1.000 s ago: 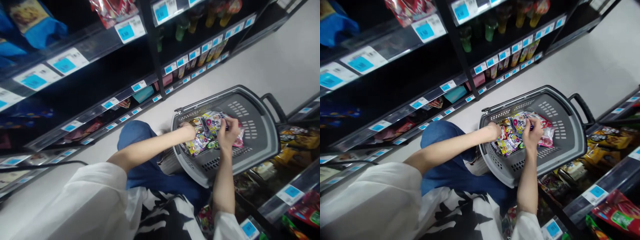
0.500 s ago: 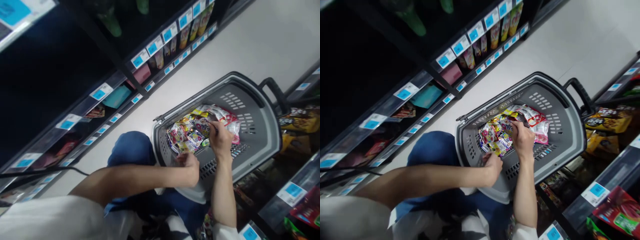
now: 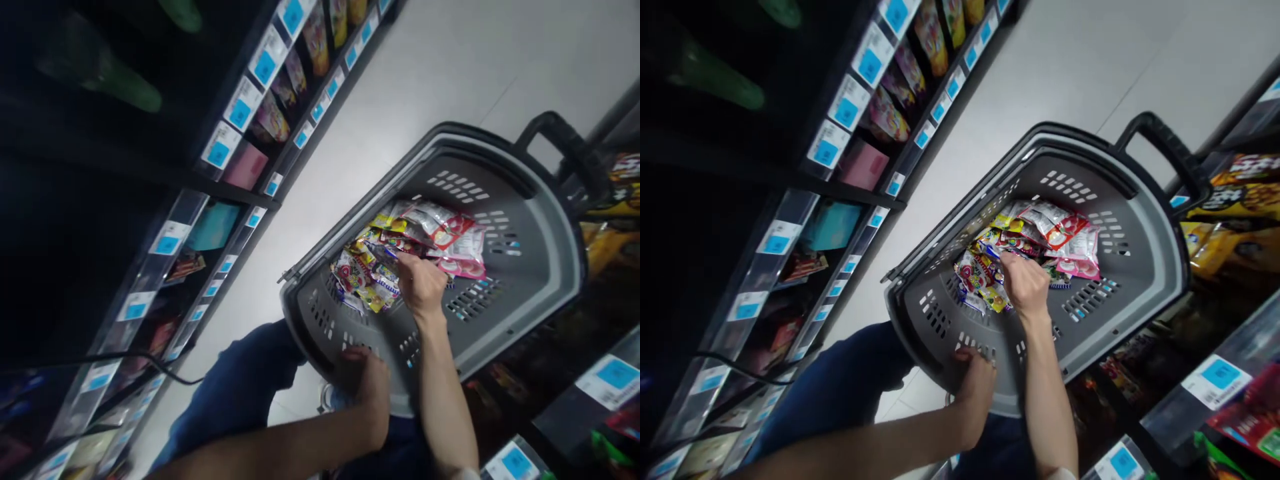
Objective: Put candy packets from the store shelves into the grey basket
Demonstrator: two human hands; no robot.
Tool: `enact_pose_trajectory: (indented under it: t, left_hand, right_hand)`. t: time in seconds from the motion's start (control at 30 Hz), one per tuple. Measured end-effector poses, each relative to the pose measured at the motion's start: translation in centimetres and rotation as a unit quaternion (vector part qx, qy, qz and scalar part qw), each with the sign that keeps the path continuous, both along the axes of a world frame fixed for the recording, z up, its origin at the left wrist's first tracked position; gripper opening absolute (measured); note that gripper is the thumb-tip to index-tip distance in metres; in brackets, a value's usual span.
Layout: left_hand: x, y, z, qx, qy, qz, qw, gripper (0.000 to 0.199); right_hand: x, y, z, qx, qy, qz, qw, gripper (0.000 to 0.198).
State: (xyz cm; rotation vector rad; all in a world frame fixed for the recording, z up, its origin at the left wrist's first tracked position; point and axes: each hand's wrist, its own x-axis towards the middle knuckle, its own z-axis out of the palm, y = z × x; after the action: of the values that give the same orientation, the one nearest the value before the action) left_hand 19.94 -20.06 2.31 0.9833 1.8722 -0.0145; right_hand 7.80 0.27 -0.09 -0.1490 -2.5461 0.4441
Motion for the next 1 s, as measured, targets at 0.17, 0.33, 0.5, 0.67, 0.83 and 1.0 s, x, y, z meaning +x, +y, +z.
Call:
enact_pose_trajectory:
  t: [0.17,0.33,0.5,0.67,0.83,1.0]
  left_hand:
    - [-1.9,2.5,2.5,-0.067,-0.002,-0.126,0.99,0.031]
    - [-7.0,3.6,4.5,0.081,-0.048,-0.148,0.984,0.037]
    - [-9.5,-2.4,10.1,0.089,0.026,-0.072,0.993,0.033]
    - [-7.6,-14.1,18.5,-0.052,0.092,0.045,0.993,0.042]
    - [-5.8,-18.8,21.7,-0.192,-0.005,0.183,0.964,0.045]
    - [-8.5,-14.8,27.0,-0.143,-0.041,0.241,0.959,0.04]
  right_hand:
    - [0.5,-0.2,-2.4,0.004,0.111,-0.141,0.984,0.016]
    - [4.5,-1.9,2.4,-0.016,0.105,-0.321,0.941,0.018]
    - [12.0,-8.2,12.4,-0.108,0.055,-0.462,0.879,0.022]
    - [18.5,-15.3,20.7,-0.188,-0.044,-0.468,0.862,0.02]
    - [19.9,-19.7,29.3,-0.26,-0.143,-0.48,0.826,0.029]
    - [18.0,-20.5,39.4,-0.297,-0.177,-0.475,0.809,0.04]
